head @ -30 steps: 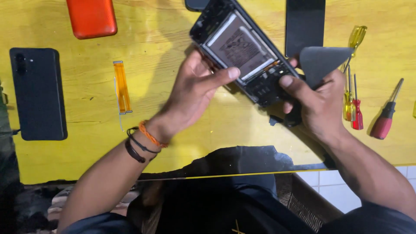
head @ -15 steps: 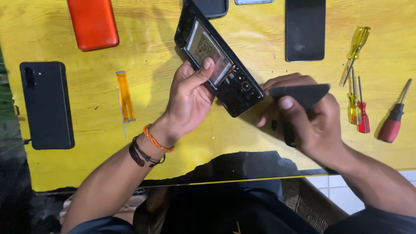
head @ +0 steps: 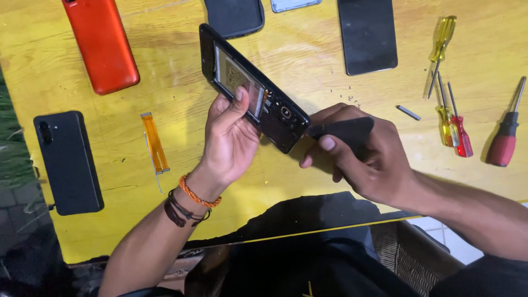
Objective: Removing the internal frame and battery from a smartphone using specialized repair tools on a workbench.
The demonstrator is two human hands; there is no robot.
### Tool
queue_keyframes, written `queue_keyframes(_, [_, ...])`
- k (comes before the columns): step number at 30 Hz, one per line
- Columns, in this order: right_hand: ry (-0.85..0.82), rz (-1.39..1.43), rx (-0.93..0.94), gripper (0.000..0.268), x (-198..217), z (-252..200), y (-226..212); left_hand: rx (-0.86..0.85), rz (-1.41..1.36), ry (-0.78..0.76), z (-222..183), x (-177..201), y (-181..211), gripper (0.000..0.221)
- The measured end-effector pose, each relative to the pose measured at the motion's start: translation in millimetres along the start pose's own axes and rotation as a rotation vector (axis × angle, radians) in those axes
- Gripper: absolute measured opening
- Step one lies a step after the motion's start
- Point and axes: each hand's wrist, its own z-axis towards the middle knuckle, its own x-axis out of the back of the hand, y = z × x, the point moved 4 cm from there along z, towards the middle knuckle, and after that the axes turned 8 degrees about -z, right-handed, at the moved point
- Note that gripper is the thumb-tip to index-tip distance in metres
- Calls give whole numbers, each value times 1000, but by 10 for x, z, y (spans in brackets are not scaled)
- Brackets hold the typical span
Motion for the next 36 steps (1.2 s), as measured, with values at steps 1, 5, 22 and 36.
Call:
queue_keyframes(1, [3,1,-3,28,2,-12,12,4,1,1,1,33,-12,20])
queue_keyframes(5, [-6,-53,-9,31,11,20,-5,-43,-48,200,10,206,-13,18])
queue_keyframes(22, [91,-109,79,31,-27,-46,22,-35,2,24,-15,37,-9,20])
queue_keyframes(36, [189,-141,41,25,16,-157,211,35,36,-122,-121,-133,-174,30])
